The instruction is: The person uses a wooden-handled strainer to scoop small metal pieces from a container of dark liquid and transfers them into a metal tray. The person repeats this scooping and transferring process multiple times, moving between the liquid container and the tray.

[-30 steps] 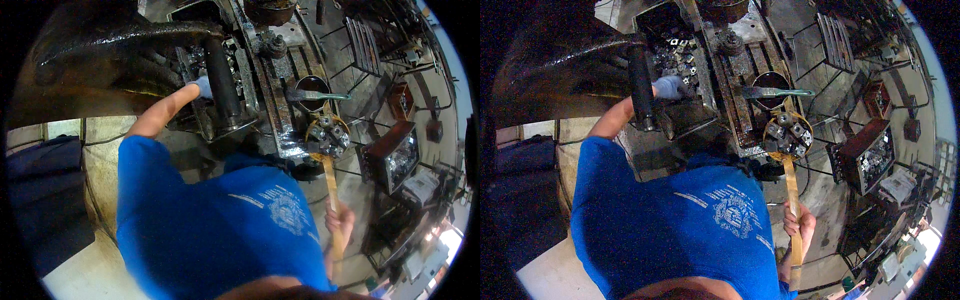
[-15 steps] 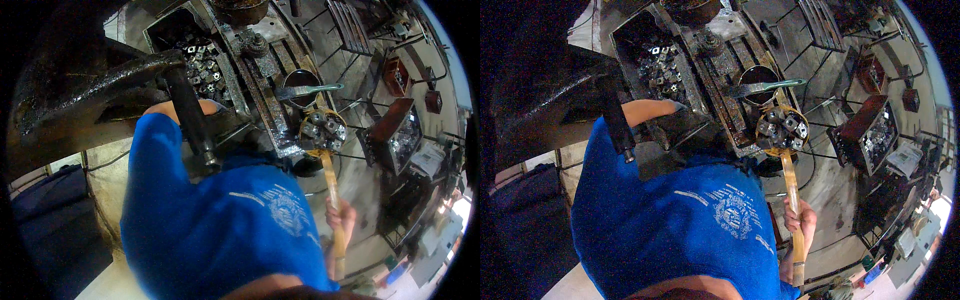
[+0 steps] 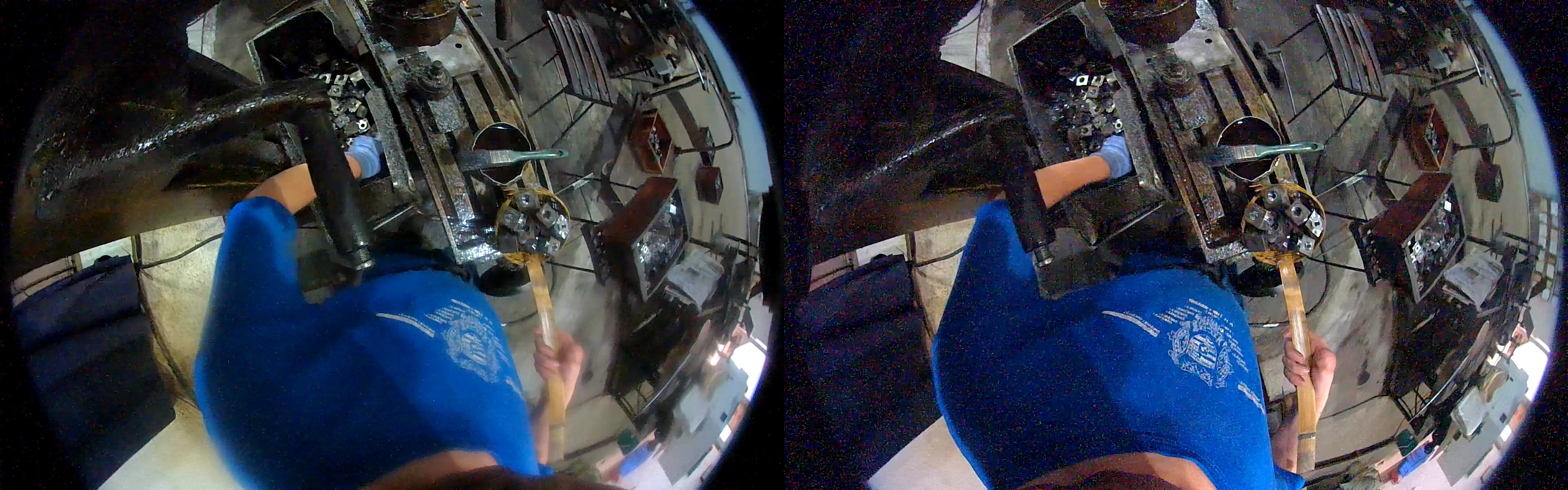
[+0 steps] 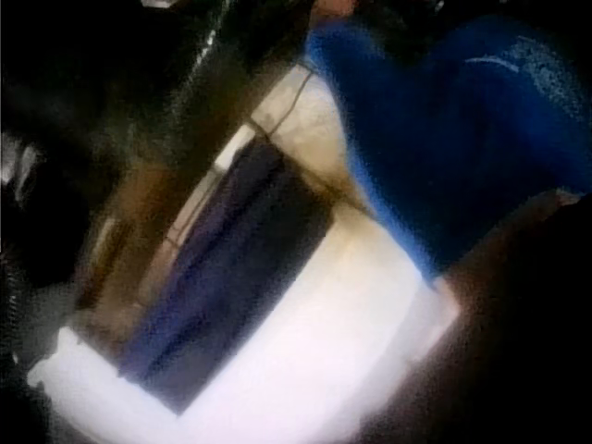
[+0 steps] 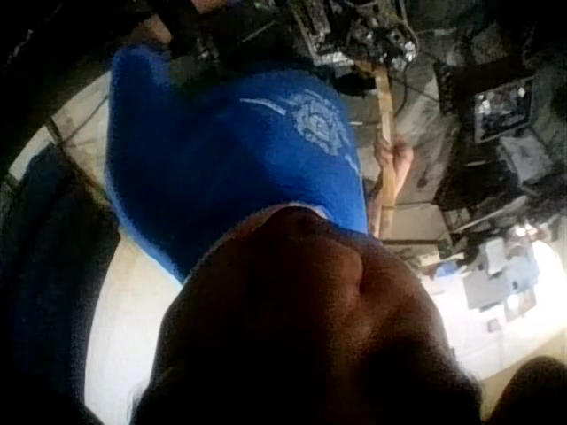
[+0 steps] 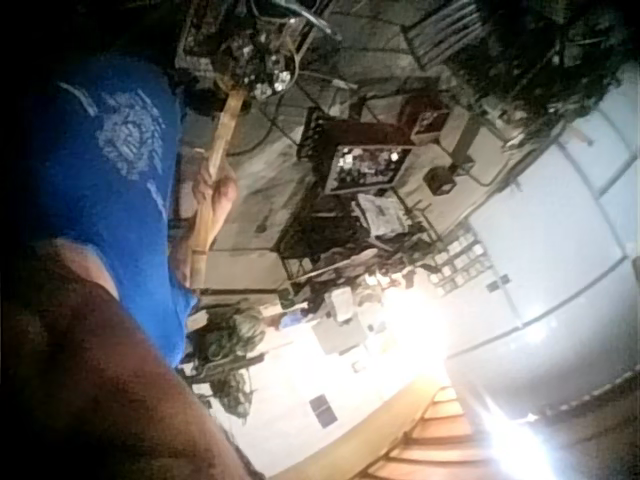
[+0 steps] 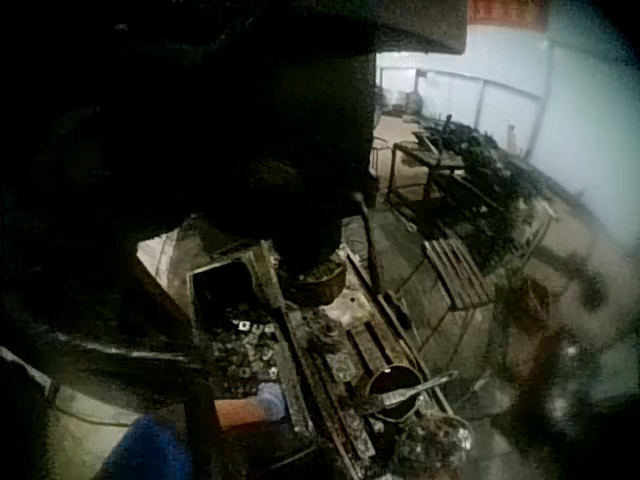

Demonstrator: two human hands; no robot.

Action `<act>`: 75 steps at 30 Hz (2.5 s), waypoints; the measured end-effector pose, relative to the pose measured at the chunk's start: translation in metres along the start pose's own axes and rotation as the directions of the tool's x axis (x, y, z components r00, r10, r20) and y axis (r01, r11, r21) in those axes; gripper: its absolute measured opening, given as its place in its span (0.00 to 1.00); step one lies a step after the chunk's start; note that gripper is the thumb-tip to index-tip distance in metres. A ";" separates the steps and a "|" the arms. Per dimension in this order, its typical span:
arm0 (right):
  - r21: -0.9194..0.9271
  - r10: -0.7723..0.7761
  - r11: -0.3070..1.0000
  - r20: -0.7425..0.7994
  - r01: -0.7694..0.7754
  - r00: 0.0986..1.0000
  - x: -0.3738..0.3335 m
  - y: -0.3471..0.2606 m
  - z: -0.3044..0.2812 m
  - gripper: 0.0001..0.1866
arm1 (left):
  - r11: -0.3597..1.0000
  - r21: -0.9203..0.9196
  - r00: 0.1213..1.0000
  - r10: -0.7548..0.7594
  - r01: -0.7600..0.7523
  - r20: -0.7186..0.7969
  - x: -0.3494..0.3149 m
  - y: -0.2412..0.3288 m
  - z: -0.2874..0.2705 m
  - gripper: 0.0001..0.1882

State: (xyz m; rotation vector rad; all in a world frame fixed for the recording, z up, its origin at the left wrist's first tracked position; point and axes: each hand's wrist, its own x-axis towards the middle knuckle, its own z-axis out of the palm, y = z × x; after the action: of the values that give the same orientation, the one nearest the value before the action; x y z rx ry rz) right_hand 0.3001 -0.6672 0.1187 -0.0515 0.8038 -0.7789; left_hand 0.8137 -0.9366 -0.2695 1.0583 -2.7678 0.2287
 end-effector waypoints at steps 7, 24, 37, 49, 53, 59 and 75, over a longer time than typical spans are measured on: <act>0.050 -0.062 0.997 -0.082 0.066 0.995 -0.010 0.015 -0.001 0.33 | 0.975 -0.023 0.717 -0.146 0.220 0.682 0.093 0.047 -0.085 0.14; 0.074 -0.098 0.990 -0.268 0.122 0.958 -0.013 0.025 -0.002 0.26 | 0.934 0.119 0.690 -0.331 0.337 0.643 0.101 0.031 -0.133 0.15; 0.111 -0.088 0.988 -0.128 0.103 0.988 -0.012 0.023 0.006 0.24 | 0.819 -0.505 0.898 -0.405 0.274 -0.170 0.143 0.135 -0.330 0.17; 0.181 -0.102 0.977 -0.050 0.109 0.994 -0.011 0.026 0.001 0.20 | 0.901 -0.390 0.979 0.145 -0.191 -0.143 0.251 0.276 -0.314 0.34; 0.171 -0.110 0.978 -0.064 0.119 0.992 -0.012 0.027 0.002 0.19 | 0.919 -0.344 0.980 0.172 -0.195 -0.095 0.245 0.270 -0.308 0.39; 0.134 -0.107 0.985 -0.020 0.109 0.994 -0.013 0.025 0.001 0.23 | 0.941 -0.231 0.969 0.239 -0.247 -0.065 0.241 0.267 -0.305 0.40; 0.342 -0.017 0.940 0.024 0.007 1.000 -0.009 0.015 0.008 0.17 | 0.864 -0.362 0.936 0.311 -0.350 -0.163 0.217 0.286 -0.300 0.33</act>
State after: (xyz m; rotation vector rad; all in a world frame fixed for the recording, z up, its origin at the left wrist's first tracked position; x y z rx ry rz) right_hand 0.3106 -0.6526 0.1258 0.2440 0.6336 -0.9186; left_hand 0.4927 -0.8051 0.0455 0.4580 -2.7243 -0.2159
